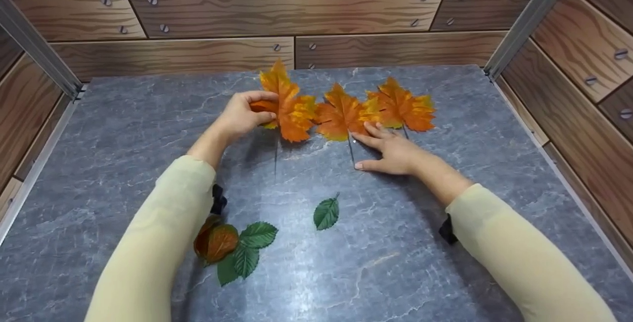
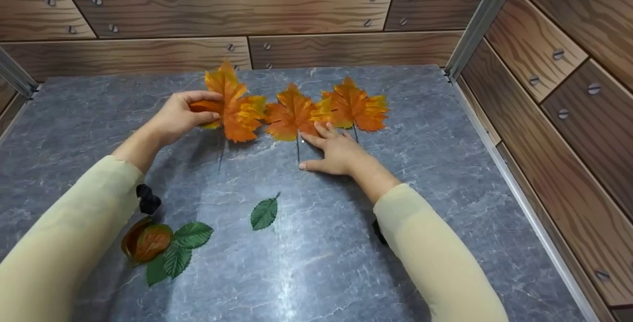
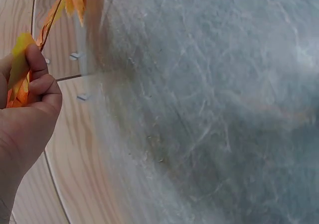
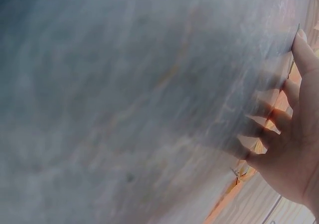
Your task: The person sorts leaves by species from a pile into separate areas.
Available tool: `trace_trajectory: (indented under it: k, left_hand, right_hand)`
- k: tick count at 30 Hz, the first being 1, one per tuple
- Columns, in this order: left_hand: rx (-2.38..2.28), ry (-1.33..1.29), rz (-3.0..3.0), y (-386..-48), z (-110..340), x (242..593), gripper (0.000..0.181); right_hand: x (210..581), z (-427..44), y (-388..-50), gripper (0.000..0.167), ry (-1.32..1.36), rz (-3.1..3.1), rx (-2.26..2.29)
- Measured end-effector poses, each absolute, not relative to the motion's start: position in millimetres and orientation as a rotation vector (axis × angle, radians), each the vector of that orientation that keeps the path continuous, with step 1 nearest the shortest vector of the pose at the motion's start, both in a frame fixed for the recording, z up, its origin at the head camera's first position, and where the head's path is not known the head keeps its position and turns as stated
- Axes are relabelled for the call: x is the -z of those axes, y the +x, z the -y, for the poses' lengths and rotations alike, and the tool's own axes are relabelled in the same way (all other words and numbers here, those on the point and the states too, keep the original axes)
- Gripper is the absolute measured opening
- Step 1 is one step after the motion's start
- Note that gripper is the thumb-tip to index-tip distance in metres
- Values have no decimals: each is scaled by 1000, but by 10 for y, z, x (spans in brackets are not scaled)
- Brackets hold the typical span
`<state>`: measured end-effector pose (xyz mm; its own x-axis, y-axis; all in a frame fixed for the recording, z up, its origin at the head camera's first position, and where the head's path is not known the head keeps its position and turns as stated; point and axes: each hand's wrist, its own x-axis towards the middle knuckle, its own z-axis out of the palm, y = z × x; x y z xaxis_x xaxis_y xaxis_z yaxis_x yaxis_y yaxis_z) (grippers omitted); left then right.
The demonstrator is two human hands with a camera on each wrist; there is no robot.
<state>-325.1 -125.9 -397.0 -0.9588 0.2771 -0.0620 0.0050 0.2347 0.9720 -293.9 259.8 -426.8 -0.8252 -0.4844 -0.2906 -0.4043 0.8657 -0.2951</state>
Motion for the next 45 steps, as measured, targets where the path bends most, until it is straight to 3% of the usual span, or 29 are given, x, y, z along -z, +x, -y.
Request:
trace_trajectory:
  k: [19,31,45]
  left_hand:
    - [-1577,279,-2431,-3323,1340,4150,49]
    - [-1502,265,-2515,-3341,1373,4186,69]
    - [-1370,306,-2595,-3318,1347,4169,74]
  right_hand:
    - [4272,-2612,-2932,91,-661,-2684,310]
    - [4274,-2604,-2940,91,-648,-2677,303]
    - [4282,-2609,-2942,91,-664,-2690,326]
